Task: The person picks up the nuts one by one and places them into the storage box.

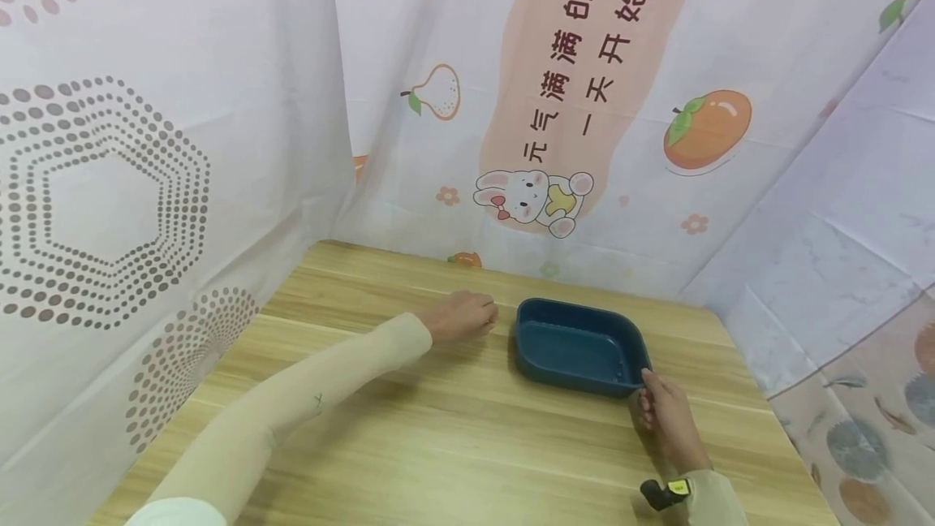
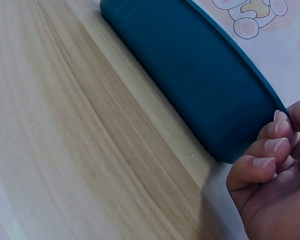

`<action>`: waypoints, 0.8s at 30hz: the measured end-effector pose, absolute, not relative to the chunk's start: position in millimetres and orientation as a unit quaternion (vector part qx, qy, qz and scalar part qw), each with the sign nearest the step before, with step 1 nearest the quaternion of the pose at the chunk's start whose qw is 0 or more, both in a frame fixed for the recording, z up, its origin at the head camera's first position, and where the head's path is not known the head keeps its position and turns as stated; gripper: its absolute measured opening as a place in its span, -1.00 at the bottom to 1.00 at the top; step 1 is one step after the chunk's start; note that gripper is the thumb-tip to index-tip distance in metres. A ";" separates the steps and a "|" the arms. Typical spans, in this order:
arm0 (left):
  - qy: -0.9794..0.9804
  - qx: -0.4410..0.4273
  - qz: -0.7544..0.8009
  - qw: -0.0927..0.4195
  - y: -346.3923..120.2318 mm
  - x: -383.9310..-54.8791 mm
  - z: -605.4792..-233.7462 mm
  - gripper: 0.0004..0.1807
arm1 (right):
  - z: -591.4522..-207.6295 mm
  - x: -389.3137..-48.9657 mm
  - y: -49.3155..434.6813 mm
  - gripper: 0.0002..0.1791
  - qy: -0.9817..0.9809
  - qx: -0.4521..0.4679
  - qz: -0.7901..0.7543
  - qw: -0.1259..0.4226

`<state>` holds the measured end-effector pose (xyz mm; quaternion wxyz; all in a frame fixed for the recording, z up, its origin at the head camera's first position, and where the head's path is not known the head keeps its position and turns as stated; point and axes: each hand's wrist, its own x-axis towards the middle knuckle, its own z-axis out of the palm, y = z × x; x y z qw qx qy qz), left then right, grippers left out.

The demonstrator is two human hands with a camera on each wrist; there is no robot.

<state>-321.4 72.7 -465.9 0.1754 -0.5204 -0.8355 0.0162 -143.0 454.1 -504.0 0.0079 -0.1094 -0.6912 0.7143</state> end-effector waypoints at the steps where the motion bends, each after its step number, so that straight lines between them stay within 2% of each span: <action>1: -0.836 -0.521 0.017 0.173 74.6 -321.0 -466.1 -0.83 | -504.0 -143.0 454.1 -0.53 -0.692 -0.110 0.714 0.007; 8: -0.835 -0.526 0.010 0.160 90.0 -317.6 -463.7 -0.84 | -503.1 -143.2 454.5 -0.54 -0.692 -0.105 0.714 0.007; 14: -0.833 -0.533 0.017 0.148 106.0 -313.5 -456.6 -0.78 | -502.6 -144.1 454.2 -0.54 -0.687 -0.105 0.719 0.009; 24: -0.825 -0.538 0.037 0.167 124.4 -301.8 -455.2 -0.75 | -502.5 -144.1 454.5 -0.55 -0.692 -0.102 0.714 0.004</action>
